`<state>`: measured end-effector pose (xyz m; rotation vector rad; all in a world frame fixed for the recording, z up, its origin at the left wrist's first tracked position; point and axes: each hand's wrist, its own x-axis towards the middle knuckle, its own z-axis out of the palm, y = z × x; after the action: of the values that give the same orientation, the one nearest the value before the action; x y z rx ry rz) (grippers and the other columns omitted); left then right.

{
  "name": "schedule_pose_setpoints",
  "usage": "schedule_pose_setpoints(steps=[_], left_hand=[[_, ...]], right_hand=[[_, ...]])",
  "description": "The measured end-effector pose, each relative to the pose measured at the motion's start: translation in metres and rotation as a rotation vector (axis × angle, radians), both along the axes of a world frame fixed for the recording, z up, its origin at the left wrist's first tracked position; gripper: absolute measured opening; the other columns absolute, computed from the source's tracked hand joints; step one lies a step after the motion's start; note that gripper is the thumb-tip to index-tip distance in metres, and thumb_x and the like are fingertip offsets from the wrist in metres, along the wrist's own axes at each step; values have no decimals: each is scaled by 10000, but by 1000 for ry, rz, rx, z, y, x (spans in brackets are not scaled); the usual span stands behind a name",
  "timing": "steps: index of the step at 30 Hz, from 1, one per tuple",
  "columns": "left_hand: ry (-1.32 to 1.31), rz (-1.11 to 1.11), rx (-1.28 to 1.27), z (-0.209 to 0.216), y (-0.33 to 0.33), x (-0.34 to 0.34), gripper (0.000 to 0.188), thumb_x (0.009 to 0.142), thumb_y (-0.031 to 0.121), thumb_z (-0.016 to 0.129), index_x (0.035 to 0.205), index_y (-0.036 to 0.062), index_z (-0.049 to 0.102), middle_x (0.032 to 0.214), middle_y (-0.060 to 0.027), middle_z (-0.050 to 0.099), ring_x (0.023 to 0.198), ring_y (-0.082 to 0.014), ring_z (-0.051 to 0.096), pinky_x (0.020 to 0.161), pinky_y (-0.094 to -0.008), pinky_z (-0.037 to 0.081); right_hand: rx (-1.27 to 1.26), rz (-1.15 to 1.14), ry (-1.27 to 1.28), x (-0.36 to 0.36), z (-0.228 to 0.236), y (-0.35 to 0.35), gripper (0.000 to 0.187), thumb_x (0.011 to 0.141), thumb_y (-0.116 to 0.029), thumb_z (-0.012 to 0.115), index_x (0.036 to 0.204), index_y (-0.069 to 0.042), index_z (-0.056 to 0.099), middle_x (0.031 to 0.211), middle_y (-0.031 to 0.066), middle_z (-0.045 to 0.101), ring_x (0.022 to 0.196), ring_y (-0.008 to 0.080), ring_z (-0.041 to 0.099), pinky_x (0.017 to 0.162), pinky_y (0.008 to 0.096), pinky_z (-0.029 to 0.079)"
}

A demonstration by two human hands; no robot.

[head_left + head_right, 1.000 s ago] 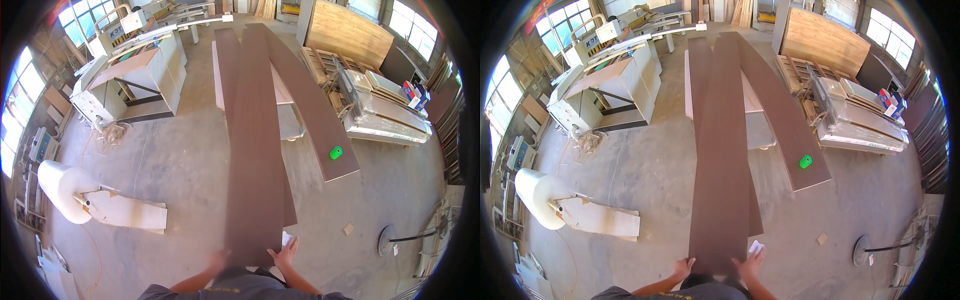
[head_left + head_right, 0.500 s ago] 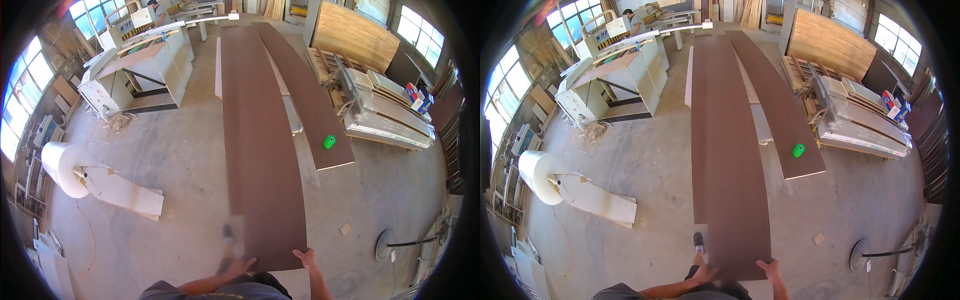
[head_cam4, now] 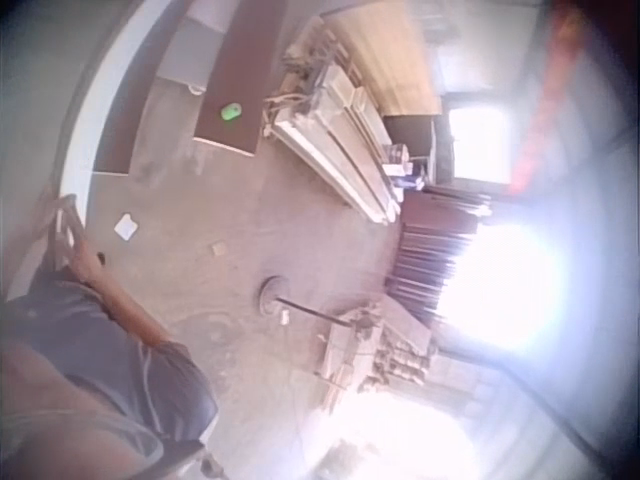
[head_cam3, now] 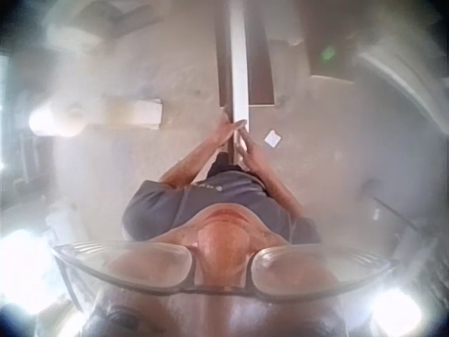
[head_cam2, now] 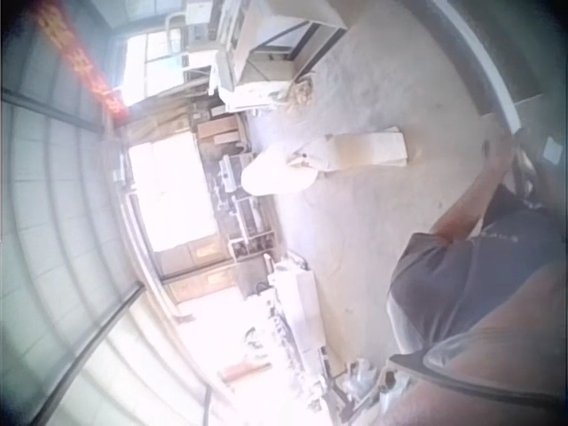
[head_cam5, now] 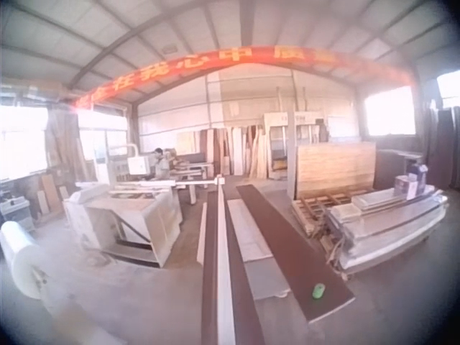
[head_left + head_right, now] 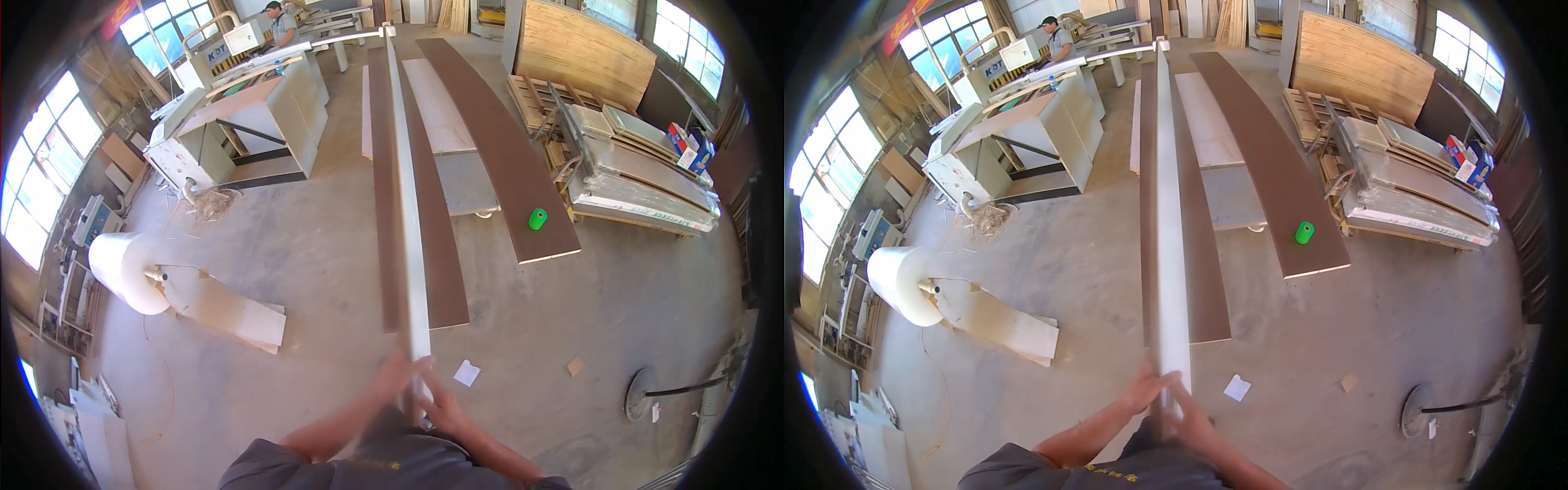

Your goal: The person carries long wooden boards across a workshop, places them on a table, and applies a green tape-like edging material by hand to the narrow sides of the boards.

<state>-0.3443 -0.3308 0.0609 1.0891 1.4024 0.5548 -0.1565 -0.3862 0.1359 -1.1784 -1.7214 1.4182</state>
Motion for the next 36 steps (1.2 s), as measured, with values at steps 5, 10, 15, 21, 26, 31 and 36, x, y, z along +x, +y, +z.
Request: schedule_pose_setpoints(steps=[5, 10, 15, 21, 26, 31, 36], left_hand=[[-44, 245, 113, -20, -16, -79, 611, 809, -69, 678, 1383, -31, 474, 1191, -162, 645, 1098, -257, 646, 922, -400, 554], [-377, 454, -125, -71, -23, -146, 540, 903, 6, 688, 1409, -29, 502, 1277, -177, 648, 1160, -300, 646, 970, -450, 551], [-204, 556, -189, -123, -7, -168, 508, 940, 163, 733, 1370, -43, 555, 1258, -177, 672, 1124, -293, 663, 945, -441, 549], [-174, 497, -293, -84, 65, -189, 510, 945, 237, 737, 1322, -71, 588, 1203, -177, 699, 1098, -273, 673, 932, -420, 549], [-310, 502, -167, -38, 147, -174, 512, 942, 281, 729, 1301, -64, 611, 1157, -165, 717, 1049, -265, 690, 903, -410, 554], [77, 520, -149, -49, 217, -139, 547, 871, 350, 784, 1243, -36, 674, 1108, -156, 734, 997, -277, 696, 887, -430, 559], [315, 419, 85, -168, 195, -123, 677, 950, 319, 728, 1456, -7, 418, 1306, -187, 637, 1169, -290, 630, 1014, -406, 494]], right_hand=[[-387, -396, -342, -3, -214, 1, 880, 941, -552, 653, 1441, 134, 422, 1442, 370, 467, 1340, 456, 482, 1111, 467, 404], [-826, -307, -233, 16, -253, 2, 671, 959, -548, 636, 1141, 97, 686, 1038, 166, 734, 888, 222, 688, 786, 405, 550], [-354, -359, -450, -3, -281, -21, 469, 954, -396, 697, 1049, 61, 739, 899, 127, 753, 773, 209, 693, 719, 399, 558], [-290, -464, -188, -28, -272, 34, 428, 962, -358, 698, 1045, 60, 737, 907, 135, 753, 793, 194, 691, 717, 388, 551], [-380, -506, -453, -11, -238, 142, 477, 945, -382, 719, 1078, 76, 716, 936, 160, 757, 839, 208, 705, 747, 400, 563], [-327, -468, -389, -1, -117, 228, 526, 961, -419, 687, 1267, 8, 664, 1155, 208, 729, 1068, 309, 706, 932, 447, 546], [-115, -201, -389, 40, -193, 292, 913, 963, -480, 652, 1563, 71, 239, 1626, 299, 244, 1514, 435, 241, 1242, 472, 231]])
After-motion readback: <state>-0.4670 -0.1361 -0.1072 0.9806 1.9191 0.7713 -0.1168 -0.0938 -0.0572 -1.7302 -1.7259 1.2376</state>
